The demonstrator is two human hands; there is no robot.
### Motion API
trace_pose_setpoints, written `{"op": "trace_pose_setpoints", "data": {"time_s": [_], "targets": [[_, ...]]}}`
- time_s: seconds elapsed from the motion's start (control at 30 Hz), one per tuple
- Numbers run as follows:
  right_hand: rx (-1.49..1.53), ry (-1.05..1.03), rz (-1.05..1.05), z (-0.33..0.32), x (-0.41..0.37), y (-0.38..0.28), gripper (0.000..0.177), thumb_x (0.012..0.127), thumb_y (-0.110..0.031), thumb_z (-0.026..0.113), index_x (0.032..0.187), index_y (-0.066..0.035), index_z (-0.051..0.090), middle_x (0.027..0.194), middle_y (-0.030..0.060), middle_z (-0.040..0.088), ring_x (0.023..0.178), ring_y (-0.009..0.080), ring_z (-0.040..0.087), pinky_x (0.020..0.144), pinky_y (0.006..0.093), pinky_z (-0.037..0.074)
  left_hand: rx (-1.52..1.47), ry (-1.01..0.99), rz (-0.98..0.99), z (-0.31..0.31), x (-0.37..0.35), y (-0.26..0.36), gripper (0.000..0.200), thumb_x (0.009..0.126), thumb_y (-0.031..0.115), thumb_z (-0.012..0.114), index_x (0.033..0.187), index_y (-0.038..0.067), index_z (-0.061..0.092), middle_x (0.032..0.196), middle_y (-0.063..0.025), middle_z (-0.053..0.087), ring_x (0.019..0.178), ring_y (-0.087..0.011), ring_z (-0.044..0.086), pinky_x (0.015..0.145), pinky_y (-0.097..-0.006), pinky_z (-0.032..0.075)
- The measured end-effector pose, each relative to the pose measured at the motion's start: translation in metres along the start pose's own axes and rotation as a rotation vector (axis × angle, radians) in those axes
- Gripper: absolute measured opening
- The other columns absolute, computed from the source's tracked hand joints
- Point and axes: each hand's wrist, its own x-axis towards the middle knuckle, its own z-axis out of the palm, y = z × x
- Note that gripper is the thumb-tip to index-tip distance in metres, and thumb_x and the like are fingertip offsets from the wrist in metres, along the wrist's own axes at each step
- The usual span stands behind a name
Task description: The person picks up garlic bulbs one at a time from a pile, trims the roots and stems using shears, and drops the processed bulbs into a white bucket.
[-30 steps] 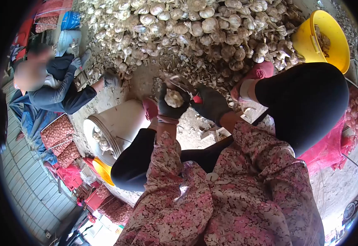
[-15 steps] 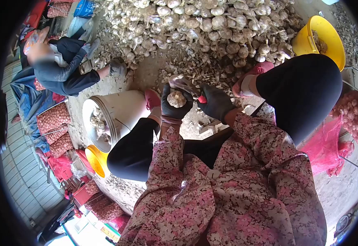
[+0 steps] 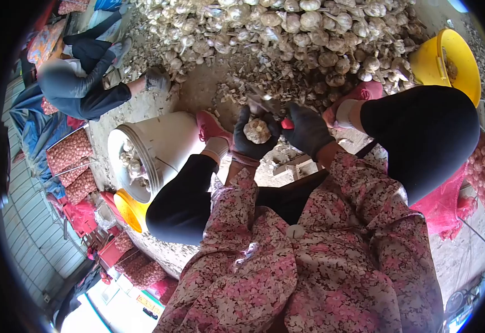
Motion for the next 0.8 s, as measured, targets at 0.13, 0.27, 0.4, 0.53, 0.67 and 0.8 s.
{"op": "trace_pose_setpoints", "data": {"time_s": [0.13,0.27,0.4,0.53,0.67,0.8], "targets": [[0.096,-0.117,0.103,-0.005,0.001,0.007,0.032,0.078,-0.027,0.067,0.100,-0.007,0.055,0.081,0.0200,0.063,0.082,0.0387,0.062,0.072,0.0470,0.048,-0.021,-0.074,0.002,-0.004,0.004,0.007,0.036,0.087,0.040,0.061,0.101,0.007,0.062,0.098,-0.0077,0.066,0.088,-0.0234,0.061,0.080,-0.0397,0.049],[0.093,-0.014,0.155,0.005,-0.015,0.006,0.036,0.080,-0.028,0.066,0.108,-0.008,0.057,0.080,0.0178,0.064,0.081,0.0378,0.062,0.073,0.0464,0.049,0.421,0.001,0.410,-0.017,0.011,0.021,0.025,0.088,0.027,0.062,0.103,0.007,0.062,0.088,-0.0095,0.068,0.080,-0.0245,0.065,0.077,-0.0397,0.051],[-0.052,0.159,-0.157,-0.016,-0.016,-0.003,0.056,0.078,-0.036,0.068,0.119,-0.002,0.052,0.086,0.0165,0.065,0.083,0.0350,0.062,0.075,0.0437,0.048,0.845,0.144,0.559,-0.015,-0.009,0.026,0.038,0.079,0.001,0.062,0.116,0.006,0.056,0.098,-0.0089,0.066,0.090,-0.0214,0.064,0.080,-0.0310,0.051],[-0.250,-0.048,-0.077,-0.033,-0.013,-0.015,0.061,0.076,-0.038,0.068,0.122,-0.002,0.052,0.090,0.0153,0.065,0.087,0.0319,0.061,0.075,0.0429,0.048,1.433,0.116,0.998,-0.011,-0.006,0.016,0.047,0.076,-0.004,0.067,0.121,-0.002,0.052,0.096,-0.0119,0.067,0.086,-0.0169,0.065,0.072,-0.0280,0.054],[-0.349,-0.221,-0.016,-0.034,-0.010,-0.021,0.074,0.073,-0.037,0.071,0.133,-0.005,0.043,0.100,0.0192,0.061,0.090,0.0348,0.061,0.076,0.0446,0.047,1.746,0.459,0.857,-0.006,-0.013,0.013,0.055,0.072,0.001,0.072,0.123,0.000,0.051,0.103,-0.0124,0.066,0.088,-0.0162,0.065,0.075,-0.0287,0.054],[-0.341,-0.288,0.016,-0.020,-0.008,-0.017,0.065,0.074,-0.039,0.070,0.125,-0.004,0.051,0.098,0.0166,0.065,0.090,0.0315,0.062,0.077,0.0437,0.047,1.991,0.445,0.950,0.002,-0.018,0.006,0.056,0.068,0.009,0.078,0.118,0.001,0.054,0.100,-0.0120,0.067,0.086,-0.0174,0.066,0.080,-0.0298,0.052]]}}
